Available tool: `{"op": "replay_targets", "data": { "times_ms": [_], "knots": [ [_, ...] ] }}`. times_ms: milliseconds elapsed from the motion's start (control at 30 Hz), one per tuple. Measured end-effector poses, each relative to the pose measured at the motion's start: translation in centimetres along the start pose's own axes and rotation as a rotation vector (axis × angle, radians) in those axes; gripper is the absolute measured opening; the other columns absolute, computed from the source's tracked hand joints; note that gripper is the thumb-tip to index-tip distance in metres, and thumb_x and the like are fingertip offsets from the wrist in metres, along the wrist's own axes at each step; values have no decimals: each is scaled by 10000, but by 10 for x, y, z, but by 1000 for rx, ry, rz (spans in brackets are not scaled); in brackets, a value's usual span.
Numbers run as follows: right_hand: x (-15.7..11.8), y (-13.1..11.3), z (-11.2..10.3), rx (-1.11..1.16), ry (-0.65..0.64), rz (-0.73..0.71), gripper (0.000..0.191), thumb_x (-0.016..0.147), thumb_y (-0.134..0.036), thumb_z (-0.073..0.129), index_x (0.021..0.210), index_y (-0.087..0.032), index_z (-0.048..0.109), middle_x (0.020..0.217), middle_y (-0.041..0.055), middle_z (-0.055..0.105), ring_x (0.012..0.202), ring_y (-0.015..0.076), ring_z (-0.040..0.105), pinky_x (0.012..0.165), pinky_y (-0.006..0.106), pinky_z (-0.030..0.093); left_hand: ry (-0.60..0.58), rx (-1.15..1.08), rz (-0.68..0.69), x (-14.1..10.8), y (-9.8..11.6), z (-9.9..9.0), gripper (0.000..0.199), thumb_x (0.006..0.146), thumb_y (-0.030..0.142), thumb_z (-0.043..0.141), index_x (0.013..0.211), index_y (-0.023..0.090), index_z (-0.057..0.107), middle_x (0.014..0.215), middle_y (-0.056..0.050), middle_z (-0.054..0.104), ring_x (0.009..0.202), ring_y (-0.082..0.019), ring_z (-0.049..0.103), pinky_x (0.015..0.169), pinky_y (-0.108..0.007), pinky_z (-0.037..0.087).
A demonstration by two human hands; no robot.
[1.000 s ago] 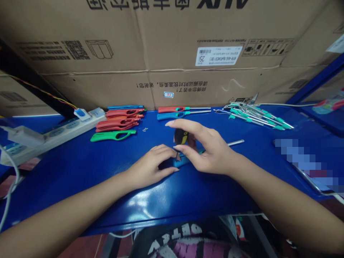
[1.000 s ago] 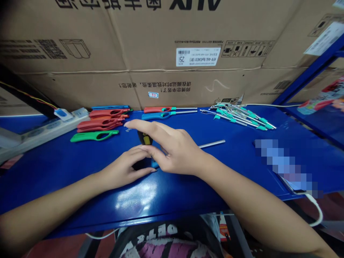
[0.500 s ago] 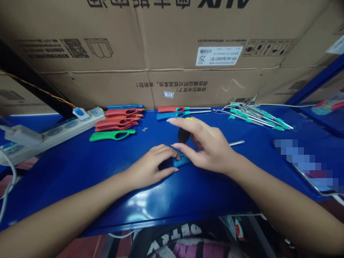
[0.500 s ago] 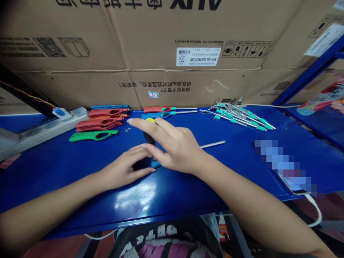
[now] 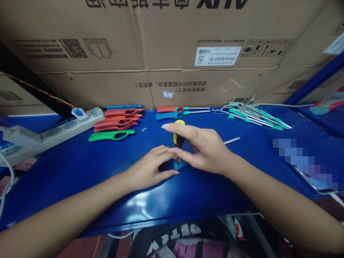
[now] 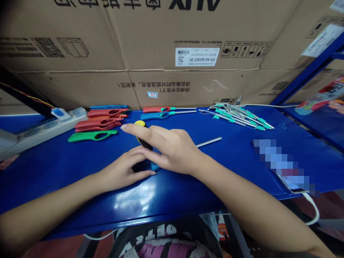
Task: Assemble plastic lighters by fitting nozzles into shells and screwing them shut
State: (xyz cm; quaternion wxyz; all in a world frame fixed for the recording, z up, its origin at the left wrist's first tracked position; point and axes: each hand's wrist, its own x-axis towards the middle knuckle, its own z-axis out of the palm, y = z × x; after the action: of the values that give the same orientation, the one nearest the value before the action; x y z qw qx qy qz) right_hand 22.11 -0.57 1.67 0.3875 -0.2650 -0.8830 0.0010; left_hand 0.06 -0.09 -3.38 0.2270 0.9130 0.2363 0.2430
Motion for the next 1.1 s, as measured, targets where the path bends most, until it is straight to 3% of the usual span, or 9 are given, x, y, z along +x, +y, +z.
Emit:
{"op": "replay_targets", "data": {
  "times_ms": [100, 233, 367, 567, 633, 767, 933, 1000, 1100],
  "knots": [
    [-1, -3, 3, 8, 11, -22, 473, 990, -278, 582, 1440, -252, 442, 1244, 59, 695, 815, 149, 706, 635, 252, 574, 29, 23, -1, -2, -1, 2, 268, 918, 329, 703, 1137, 194, 626, 1094, -66, 668, 1035, -230, 627, 923, -383, 519],
    [-4, -8, 12, 200, 59, 76, 514, 989, -202, 545, 1475, -270, 392, 1388, 72, 604, 925, 143, 706, 714, 257, 613, 21, 30, -10, -3, -1, 2, 264, 928, 320, 686, 1147, 189, 619, 1094, -75, 660, 1031, -236, 626, 912, -390, 522],
    [-5, -8, 15, 143, 185, 68, 529, 948, -244, 632, 1439, -269, 436, 1229, 57, 675, 848, 149, 711, 719, 276, 624, 1, 12, -11, -1, 1, 0, 255, 940, 324, 672, 1150, 192, 614, 1121, -72, 665, 1060, -231, 623, 948, -400, 506],
    [1, -6, 0, 278, 16, 184, 594, 1013, -219, 464, 1565, -207, 246, 1360, 116, 624, 1057, 191, 700, 781, 286, 624, -43, -36, -23, 1, 4, -2, 231, 956, 322, 652, 1144, 199, 602, 1179, -82, 668, 1153, -248, 599, 1029, -432, 464],
    [2, -3, -4, 256, -4, 162, 554, 1014, -251, 482, 1539, -217, 308, 1373, 112, 619, 1007, 183, 713, 769, 285, 623, -39, -38, -25, 1, 4, -2, 221, 954, 317, 656, 1134, 201, 602, 1161, -79, 675, 1124, -242, 611, 1013, -425, 470],
    [1, 1, -5, 23, 131, 28, 412, 943, -358, 658, 1314, -215, 550, 1210, 80, 715, 887, 177, 731, 783, 283, 603, -20, 0, -12, 1, 3, -2, 220, 950, 320, 660, 1133, 208, 611, 1109, -72, 688, 1047, -233, 636, 955, -403, 491],
    [3, -5, -4, 256, 33, 41, 467, 1018, -171, 421, 1483, -161, 370, 1373, 121, 617, 1137, 162, 666, 876, 269, 576, -41, -29, -21, 2, 3, -2, 221, 950, 323, 659, 1128, 201, 616, 1178, -80, 668, 1156, -248, 597, 1030, -420, 459],
    [4, -6, -4, 269, 44, 42, 421, 1017, -206, 472, 1435, -184, 432, 1286, 96, 656, 1062, 147, 685, 852, 258, 578, -32, -18, -19, 1, 2, -2, 216, 948, 315, 662, 1125, 202, 614, 1139, -70, 673, 1115, -238, 608, 1010, -409, 469],
    [3, -4, -4, 78, 160, -24, 314, 959, -341, 638, 1239, -211, 579, 994, 35, 723, 821, 144, 700, 748, 255, 576, -7, 1, -7, 1, 2, -1, 230, 939, 314, 678, 1132, 206, 612, 1094, -56, 675, 1030, -216, 624, 950, -379, 493]
  ]
}}
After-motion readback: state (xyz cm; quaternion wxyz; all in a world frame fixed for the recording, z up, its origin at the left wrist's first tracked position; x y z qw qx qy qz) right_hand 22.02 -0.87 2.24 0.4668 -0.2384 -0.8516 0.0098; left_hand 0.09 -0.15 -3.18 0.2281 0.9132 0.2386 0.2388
